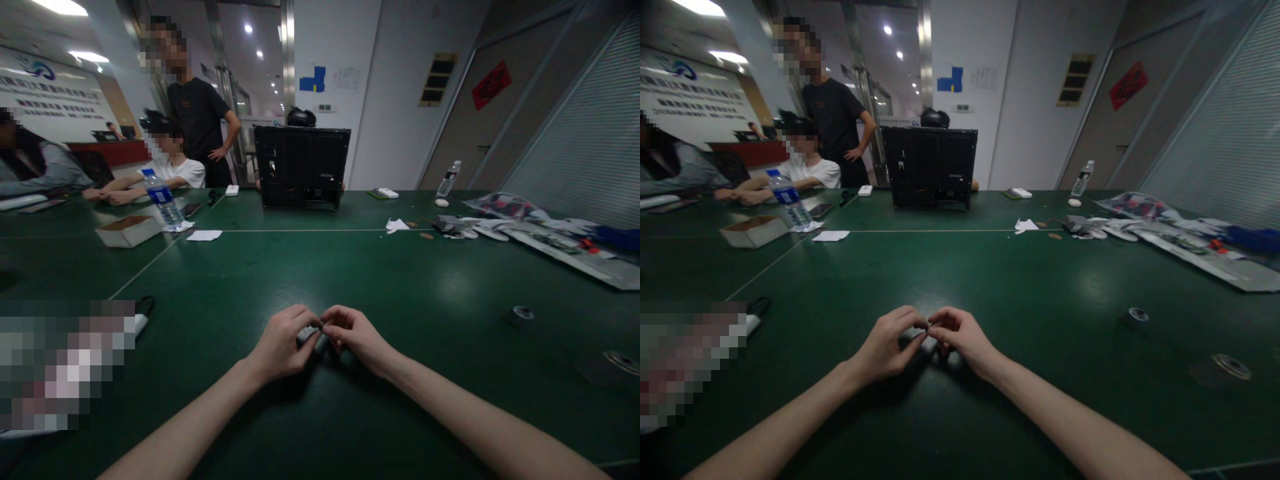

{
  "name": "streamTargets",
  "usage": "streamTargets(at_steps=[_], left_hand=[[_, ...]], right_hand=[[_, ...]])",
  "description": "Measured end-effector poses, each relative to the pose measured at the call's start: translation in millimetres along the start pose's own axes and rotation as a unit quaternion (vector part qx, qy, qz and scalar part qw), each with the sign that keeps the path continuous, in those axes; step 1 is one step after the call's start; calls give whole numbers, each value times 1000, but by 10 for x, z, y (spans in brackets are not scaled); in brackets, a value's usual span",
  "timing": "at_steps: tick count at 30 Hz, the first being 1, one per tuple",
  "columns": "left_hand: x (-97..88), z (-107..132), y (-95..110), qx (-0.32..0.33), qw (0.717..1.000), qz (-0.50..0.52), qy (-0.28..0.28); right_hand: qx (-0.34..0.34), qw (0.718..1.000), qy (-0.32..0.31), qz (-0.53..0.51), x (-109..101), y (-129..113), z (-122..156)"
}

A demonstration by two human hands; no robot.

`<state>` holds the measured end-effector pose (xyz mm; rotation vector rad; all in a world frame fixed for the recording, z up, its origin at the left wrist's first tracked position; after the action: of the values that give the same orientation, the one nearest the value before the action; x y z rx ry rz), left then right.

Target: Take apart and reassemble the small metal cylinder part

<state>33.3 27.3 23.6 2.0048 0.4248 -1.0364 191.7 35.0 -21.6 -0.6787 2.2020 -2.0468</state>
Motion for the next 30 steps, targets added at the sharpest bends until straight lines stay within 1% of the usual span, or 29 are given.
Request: streamTargets(at_steps=[5,13,20,26,30], left_hand=[[-7,-13,-28,-19,999,27,9],[8,-55,-83,-39,995,92,15],[30,-78,-113,-77,986,150,11],[65,-91,-174,-113,972,202,-32],[90,-108,-167,-143,954,250,-86]], right_hand=[[-25,999,-3,34,12,-36,3],[-81,988,6,131,-22,-51,-7],[-104,979,6,174,-16,-111,17],[-160,957,-9,240,-7,-192,37],[-186,942,-24,277,-7,-215,47]])
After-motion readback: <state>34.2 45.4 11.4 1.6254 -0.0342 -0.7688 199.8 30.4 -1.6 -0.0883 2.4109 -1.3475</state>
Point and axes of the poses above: each hand's wrist, its own z-axis away from the middle knuckle, its own x-axis out of the palm, y = z × x, the point moved 3 cm from there along -z, towards the middle knuckle, and after that the axes turned 9 degrees about -x, right-handed, at the moved point
